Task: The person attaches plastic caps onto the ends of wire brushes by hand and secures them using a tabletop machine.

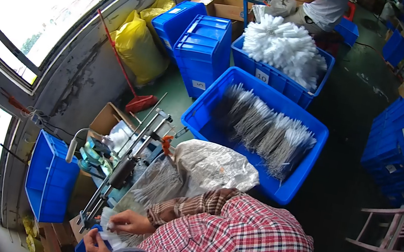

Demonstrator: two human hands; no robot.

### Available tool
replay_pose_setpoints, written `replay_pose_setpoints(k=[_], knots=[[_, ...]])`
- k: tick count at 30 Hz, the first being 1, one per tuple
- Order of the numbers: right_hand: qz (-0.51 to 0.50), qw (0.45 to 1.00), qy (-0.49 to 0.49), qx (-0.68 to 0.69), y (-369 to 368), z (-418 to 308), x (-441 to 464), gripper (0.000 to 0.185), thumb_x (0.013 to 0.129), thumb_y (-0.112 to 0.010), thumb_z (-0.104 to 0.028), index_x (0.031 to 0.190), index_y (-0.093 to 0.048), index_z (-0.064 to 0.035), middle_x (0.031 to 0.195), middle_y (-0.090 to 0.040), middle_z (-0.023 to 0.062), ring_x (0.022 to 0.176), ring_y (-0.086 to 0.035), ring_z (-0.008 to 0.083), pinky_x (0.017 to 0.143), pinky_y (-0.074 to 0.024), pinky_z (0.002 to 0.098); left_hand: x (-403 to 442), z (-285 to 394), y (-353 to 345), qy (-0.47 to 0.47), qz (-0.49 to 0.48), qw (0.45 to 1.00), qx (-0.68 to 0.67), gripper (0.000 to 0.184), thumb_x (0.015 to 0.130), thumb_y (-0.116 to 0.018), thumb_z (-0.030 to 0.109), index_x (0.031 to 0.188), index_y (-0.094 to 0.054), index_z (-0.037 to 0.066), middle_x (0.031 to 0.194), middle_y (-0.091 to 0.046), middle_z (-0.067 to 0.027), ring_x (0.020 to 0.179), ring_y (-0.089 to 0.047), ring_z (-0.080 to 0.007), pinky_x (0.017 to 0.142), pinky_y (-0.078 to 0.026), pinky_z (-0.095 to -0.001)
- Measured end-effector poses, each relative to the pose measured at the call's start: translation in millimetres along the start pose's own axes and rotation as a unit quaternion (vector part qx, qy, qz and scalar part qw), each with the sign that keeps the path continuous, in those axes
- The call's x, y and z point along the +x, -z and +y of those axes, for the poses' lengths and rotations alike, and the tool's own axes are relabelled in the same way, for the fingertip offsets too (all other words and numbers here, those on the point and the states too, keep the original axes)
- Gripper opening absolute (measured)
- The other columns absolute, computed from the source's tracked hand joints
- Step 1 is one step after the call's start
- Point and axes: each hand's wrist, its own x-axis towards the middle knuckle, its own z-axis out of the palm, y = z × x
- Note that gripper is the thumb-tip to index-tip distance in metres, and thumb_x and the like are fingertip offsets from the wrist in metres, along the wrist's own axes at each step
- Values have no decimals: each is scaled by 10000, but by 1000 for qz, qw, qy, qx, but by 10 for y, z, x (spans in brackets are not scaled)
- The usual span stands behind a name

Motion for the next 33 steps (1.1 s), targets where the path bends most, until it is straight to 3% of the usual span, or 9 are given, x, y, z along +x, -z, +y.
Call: replay_pose_setpoints(k=[3, 5, 10, 19, 23, 26, 28, 31, 33], knots=[[50, 984, -82, 148, 123, -62, 0, 189, 985, -567, -173, 1058, -623, -8, 953, -659, 24, 811, -595, 81, 745, -481, 244, 90, 140, 77, -11, -4, 1000, 14, 71, 880, -613, 9, 941, -637, -20, 861, -636, -81, 804, -591, -184, 764, -476, -308], [97, 971, -93, 199, 252, 22, 0, 199, 985, -568, -189, 1074, -629, -22, 958, -661, 24, 815, -600, 78, 746, -486, 234, 122, 537, 208, -23, -24, 998, 62, 142, 890, -642, 57, 979, -674, -49, 920, -671, -173, 824, -648, -262, 748, -523, -349], [170, 947, -117, 245, 348, -152, 205, 216, 982, -580, -249, 1063, -626, -53, 966, -671, 29, 830, -610, 80, 746, -502, 237, 315, 479, 433, 6, -6, 1000, 19, 136, 902, -640, 60, 981, -674, -45, 956, -686, -166, 870, -646, -260, 805, -515, -350], [166, 889, -184, 385, 391, -121, 157, 213, 975, -592, -237, 1050, -610, -39, 1004, -667, 66, 864, -638, 137, 832, -521, 281, 485, 723, 554, 58, -71, 995, -42, 138, 905, -643, 57, 992, -671, -46, 960, -686, -151, 887, -638, -244, 820, -508, -342], [171, 907, -162, 350, 473, -129, 75, 240, 974, -590, -219, 1115, -612, -26, 1028, -666, 74, 909, -641, 158, 860, -522, 307, 410, 378, 378, 43, -79, 993, -77, 70, 901, -593, 0, 955, -628, -27, 877, -627, -54, 818, -578, -156, 781, -468, -286], [233, 912, -122, 314, 728, -347, 105, 172, 958, -587, -183, 1039, -635, -39, 1021, -673, 106, 908, -644, 180, 793, -529, 312, 387, 626, 483, 42, -62, 995, -65, 84, 915, -569, -27, 980, -623, -24, 932, -629, -61, 858, -577, -146, 795, -462, -262], [284, 897, -169, 295, 757, -451, 279, 115, 961, -572, -163, 962, -638, -69, 992, -677, 99, 806, -639, 158, 742, -524, 281, 461, 155, 670, 29, -40, 996, -77, 104, 928, -560, -29, 998, -635, -13, 965, -632, -47, 873, -566, -128, 804, -462, -258], [337, 907, -81, 241, 1110, -581, 324, 110, 950, -580, -151, 877, -642, -97, 868, -640, 23, 721, -585, 93, 619, -458, 223, 400, 15, 824, 110, 17, 988, -110, 110, 937, -573, -16, 1022, -642, -6, 975, -607, -15, 872, -548, -93, 790, -456, -229], [360, 902, -61, 230, 1407, -552, 245, 130, 974, -568, -178, 961, -608, -55, 822, -614, 70, 713, -562, 164, 658, -462, 291, 346, -39, 886, 140, 97, 977, -131, 128, 934, -572, -16, 1042, -641, -23, 1009, -623, -31, 884, -556, -87, 804, -453, -224]])
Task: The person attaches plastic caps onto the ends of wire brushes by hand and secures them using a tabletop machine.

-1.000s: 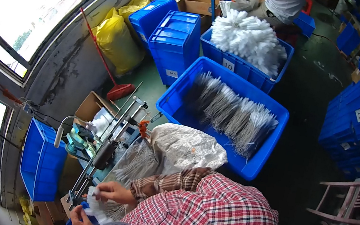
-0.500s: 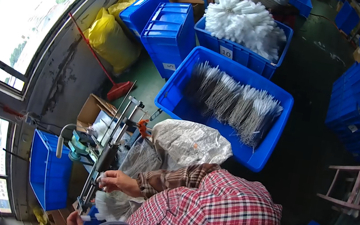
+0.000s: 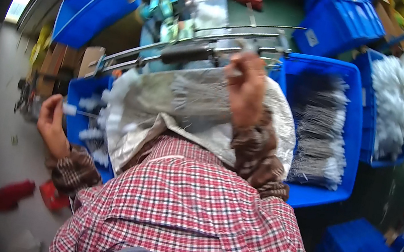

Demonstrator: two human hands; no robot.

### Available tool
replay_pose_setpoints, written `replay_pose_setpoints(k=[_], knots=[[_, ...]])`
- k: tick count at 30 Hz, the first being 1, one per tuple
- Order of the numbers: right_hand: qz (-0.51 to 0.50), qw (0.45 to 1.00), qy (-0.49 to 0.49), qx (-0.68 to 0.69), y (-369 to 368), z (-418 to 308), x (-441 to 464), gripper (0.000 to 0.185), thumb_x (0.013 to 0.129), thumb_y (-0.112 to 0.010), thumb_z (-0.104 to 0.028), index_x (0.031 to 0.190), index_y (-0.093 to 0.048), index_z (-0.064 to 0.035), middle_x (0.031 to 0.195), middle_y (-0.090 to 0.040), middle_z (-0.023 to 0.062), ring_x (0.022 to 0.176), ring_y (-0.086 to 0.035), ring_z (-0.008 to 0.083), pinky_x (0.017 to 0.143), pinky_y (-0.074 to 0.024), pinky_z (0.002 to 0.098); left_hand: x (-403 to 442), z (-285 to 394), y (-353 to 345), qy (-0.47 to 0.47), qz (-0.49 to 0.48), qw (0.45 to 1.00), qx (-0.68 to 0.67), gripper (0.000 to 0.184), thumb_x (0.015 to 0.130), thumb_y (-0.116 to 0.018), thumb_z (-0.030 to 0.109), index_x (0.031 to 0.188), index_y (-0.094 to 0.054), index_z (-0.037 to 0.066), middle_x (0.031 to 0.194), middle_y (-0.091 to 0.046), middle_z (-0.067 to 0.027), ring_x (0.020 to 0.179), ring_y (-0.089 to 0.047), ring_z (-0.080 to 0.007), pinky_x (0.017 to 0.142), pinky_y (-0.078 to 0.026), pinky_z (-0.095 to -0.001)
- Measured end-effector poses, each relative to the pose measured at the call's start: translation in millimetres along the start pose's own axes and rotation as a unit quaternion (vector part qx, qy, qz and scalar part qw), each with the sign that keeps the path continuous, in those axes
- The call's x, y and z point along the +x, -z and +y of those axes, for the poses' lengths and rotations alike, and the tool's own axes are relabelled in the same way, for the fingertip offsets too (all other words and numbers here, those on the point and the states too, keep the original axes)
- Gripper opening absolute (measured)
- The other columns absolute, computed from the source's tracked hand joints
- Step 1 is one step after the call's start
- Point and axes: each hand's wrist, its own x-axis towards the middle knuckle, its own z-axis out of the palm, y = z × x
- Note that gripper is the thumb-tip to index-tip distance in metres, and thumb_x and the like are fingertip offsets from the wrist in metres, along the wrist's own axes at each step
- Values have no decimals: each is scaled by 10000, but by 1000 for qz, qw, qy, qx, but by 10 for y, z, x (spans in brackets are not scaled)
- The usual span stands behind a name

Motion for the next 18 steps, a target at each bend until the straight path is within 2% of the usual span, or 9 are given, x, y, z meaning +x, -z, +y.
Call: replay_pose_setpoints(k=[2, 4, 6, 10, 12, 14, 16, 17, 18], knots=[[-54, 998, 11, -1, -53, -232, 12, 152, 987, -541, -137, 1065, -592, -17, 833, -604, 65, 763, -564, 163, 683, -468, 292, -26, 2, 11, 2, 62, 994, -88, 140, 933, -577, -4, 1059, -633, -29, 1019, -633, -46, 878, -570, -93, 801, -460, -223], [-72, 997, 25, -18, -3, -319, 63, 190, 981, -547, -104, 1144, -589, -16, 860, -611, 73, 789, -563, 156, 691, -476, 287, -43, -72, 12, 42, 58, 977, -200, 175, 936, -587, 0, 1106, -623, -25, 1031, -631, -49, 901, -598, -102, 803, -496, -226], [-53, 993, 66, -84, -35, -396, 90, 222, 975, -565, -97, 1175, -582, -3, 868, -627, 83, 745, -568, 127, 652, -478, 244, -93, -66, -168, 89, 49, 964, -244, 176, 932, -609, 27, 1105, -634, 11, 999, -636, -27, 845, -584, -65, 735, -485, -193], [3, 981, 159, -114, 113, -716, 240, 230, 960, -592, -84, 1173, -593, 3, 896, -649, 96, 727, -570, 107, 626, -480, 222, -354, -96, -694, 188, -97, 931, -298, 145, 923, -609, 13, 1057, -656, 43, 948, -639, -4, 777, -552, -52, 686, -451, -202], [0, 974, 202, -107, 97, -1009, 288, 204, 946, -610, -71, 1142, -617, -17, 906, -657, 92, 703, -569, 106, 618, -474, 229, -522, -89, -923, 236, -137, 903, -333, 139, 917, -597, -5, 1044, -653, 8, 931, -650, -28, 803, -586, -89, 729, -480, -232], [42, 961, 251, -108, 191, -1271, 384, 188, 947, -606, -77, 1127, -618, -22, 888, -649, 81, 660, -539, 104, 593, -437, 237, -643, -82, -1084, 271, -194, 867, -370, 158, 915, -597, -11, 1065, -643, 2, 950, -654, -39, 823, -602, -101, 750, -494, -242], [3, 959, 268, -89, 169, -1511, 451, 181, 953, -591, -83, 1120, -617, -20, 861, -636, 71, 623, -498, 98, 570, -390, 242, -658, -59, -1189, 287, -219, 851, -382, 161, 924, -595, -2, 1080, -634, -1, 965, -656, -47, 849, -614, -106, 773, -502, -244], [15, 952, 286, -109, 117, -1574, 495, 183, 963, -569, -91, 1128, -614, -24, 839, -621, 61, 598, -467, 100, 563, -369, 246, -649, -13, -1223, 298, -227, 842, -388, 158, 925, -595, 0, 1078, -635, -2, 965, -656, -46, 855, -615, -105, 777, -502, -244], [1, 944, 301, -135, 34, -1610, 519, 161, 956, -584, -97, 1084, -629, -10, 852, -640, 69, 620, -491, 95, 580, -377, 232, -662, 34, -1265, 308, -233, 834, -395, 155, 927, -596, 3, 1077, -635, -3, 965, -656, -46, 860, -615, -103, 781, -502, -244]])
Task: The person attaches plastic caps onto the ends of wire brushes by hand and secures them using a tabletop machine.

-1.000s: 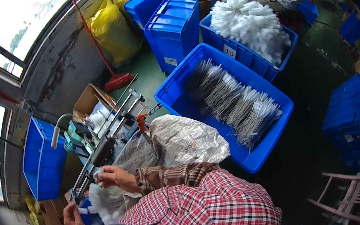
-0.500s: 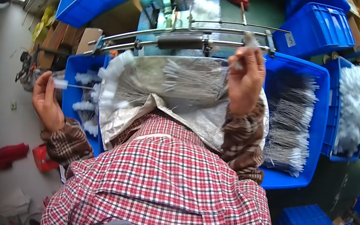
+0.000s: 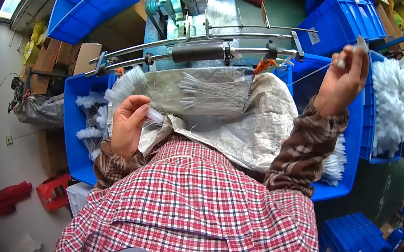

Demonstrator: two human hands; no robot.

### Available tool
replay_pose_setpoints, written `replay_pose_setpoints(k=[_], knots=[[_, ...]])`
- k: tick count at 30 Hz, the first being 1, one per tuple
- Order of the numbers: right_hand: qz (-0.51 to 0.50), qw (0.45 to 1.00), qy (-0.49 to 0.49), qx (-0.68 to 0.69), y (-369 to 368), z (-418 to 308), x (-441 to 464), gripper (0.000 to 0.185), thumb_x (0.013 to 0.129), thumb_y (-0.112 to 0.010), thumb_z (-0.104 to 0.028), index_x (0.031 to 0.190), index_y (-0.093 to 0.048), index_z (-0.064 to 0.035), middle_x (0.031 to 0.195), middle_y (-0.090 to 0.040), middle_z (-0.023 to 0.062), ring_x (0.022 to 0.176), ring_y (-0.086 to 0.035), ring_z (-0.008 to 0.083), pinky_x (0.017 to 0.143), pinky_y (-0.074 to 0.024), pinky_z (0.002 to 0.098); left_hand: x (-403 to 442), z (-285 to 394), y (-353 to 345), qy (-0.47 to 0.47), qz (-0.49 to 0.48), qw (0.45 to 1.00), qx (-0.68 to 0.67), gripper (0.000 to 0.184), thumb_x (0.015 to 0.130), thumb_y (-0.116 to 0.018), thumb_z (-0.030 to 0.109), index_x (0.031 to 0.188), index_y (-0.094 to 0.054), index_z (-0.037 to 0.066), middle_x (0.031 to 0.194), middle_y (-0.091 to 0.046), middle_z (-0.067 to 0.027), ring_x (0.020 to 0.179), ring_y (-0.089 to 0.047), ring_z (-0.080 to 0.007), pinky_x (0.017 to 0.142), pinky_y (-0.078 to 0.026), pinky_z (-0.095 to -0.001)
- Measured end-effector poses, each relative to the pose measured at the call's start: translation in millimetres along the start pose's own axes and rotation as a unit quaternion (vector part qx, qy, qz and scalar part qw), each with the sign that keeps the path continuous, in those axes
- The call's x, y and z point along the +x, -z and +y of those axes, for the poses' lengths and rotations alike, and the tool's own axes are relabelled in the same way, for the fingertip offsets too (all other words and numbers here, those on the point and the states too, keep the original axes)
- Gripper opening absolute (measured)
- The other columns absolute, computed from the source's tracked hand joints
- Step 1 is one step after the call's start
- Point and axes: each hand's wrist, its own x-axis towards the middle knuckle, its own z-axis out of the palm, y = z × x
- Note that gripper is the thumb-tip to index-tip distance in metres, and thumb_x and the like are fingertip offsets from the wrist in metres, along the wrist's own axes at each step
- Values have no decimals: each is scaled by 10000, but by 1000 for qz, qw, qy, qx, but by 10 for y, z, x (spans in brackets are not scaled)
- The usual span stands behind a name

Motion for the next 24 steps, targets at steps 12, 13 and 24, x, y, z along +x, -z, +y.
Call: replay_pose_setpoints(k=[12, 13, 24], knots=[[-425, 679, 162, -577, -1260, 1731, -206, 97, 850, -648, -158, 868, -692, -74, 806, -677, 82, 799, -629, 293, 735, -495, 402, 154, 329, 490, -74, 108, 991, 31, 163, 895, -622, -30, 1055, -635, -5, 981, -643, -49, 870, -601, -102, 776, -502, -247], [-447, 624, 198, -610, -1319, 1874, -219, 76, 843, -658, -147, 866, -695, -84, 770, -637, 63, 795, -591, 262, 732, -478, 393, 150, 332, 533, -75, 105, 991, 23, 156, 898, -621, -28, 1052, -636, -4, 977, -643, -49, 871, -598, -101, 771, -496, -243], [-494, 554, 200, -639, -1365, 2409, -173, 136, 808, -552, -46, 821, -678, -93, 859, -625, 51, 898, -570, 245, 790, -432, 389, 208, 337, 556, -67, 105, 992, 4, 161, 900, -620, -30, 1060, -632, -23, 977, -648, -68, 868, -611, -118, 769, -517, -264]])
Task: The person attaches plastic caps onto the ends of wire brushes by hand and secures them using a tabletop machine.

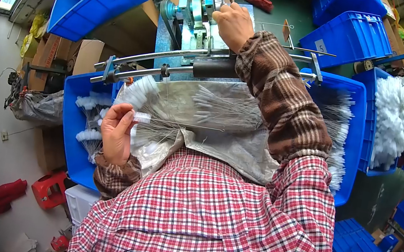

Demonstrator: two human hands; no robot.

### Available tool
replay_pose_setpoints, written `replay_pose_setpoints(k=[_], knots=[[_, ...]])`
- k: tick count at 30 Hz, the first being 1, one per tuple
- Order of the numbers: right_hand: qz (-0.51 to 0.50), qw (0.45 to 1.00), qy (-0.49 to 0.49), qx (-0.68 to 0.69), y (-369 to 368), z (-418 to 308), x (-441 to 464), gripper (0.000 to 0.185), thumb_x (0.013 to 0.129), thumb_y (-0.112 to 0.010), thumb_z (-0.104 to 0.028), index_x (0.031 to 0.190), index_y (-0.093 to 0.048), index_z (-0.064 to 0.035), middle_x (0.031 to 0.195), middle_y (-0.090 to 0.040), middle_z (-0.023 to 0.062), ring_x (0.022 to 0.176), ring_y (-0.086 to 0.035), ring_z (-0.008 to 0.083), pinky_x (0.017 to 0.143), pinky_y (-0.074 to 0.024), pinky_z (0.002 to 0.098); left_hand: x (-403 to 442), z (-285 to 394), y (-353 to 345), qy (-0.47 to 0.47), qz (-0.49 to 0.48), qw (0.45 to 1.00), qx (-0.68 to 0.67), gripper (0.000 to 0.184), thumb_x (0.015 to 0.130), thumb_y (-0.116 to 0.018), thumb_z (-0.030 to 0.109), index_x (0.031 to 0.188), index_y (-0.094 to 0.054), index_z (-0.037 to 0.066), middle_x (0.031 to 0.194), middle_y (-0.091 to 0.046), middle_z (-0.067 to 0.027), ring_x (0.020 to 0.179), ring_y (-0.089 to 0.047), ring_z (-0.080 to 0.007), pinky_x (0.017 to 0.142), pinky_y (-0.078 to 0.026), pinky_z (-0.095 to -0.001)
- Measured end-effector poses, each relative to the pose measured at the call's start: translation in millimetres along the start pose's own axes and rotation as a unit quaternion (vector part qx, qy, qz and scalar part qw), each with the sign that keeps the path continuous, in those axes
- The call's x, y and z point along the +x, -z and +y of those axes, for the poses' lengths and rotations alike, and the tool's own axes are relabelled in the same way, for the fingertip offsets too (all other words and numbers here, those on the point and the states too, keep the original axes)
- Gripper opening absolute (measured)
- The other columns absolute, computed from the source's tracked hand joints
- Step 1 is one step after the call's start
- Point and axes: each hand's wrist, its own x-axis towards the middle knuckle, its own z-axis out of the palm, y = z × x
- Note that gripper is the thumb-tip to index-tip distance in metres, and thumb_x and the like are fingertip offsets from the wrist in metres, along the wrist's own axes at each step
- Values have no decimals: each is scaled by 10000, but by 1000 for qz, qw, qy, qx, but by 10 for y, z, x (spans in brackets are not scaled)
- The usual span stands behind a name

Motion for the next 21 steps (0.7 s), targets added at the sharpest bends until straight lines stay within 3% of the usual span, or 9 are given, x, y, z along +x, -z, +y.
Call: replay_pose_setpoints(k=[21], knots=[[38, 997, 39, 45, -65, 64, 15, 114, 834, -564, -45, 814, -672, -74, 827, -628, 57, 877, -580, 251, 801, -418, 392, 3, -113, 36, 11, -21, 1000, 5, 158, 920, -612, 1, 1075, -636, 18, 981, -656, -35, 859, -614, -95, 774, -510, -239]])
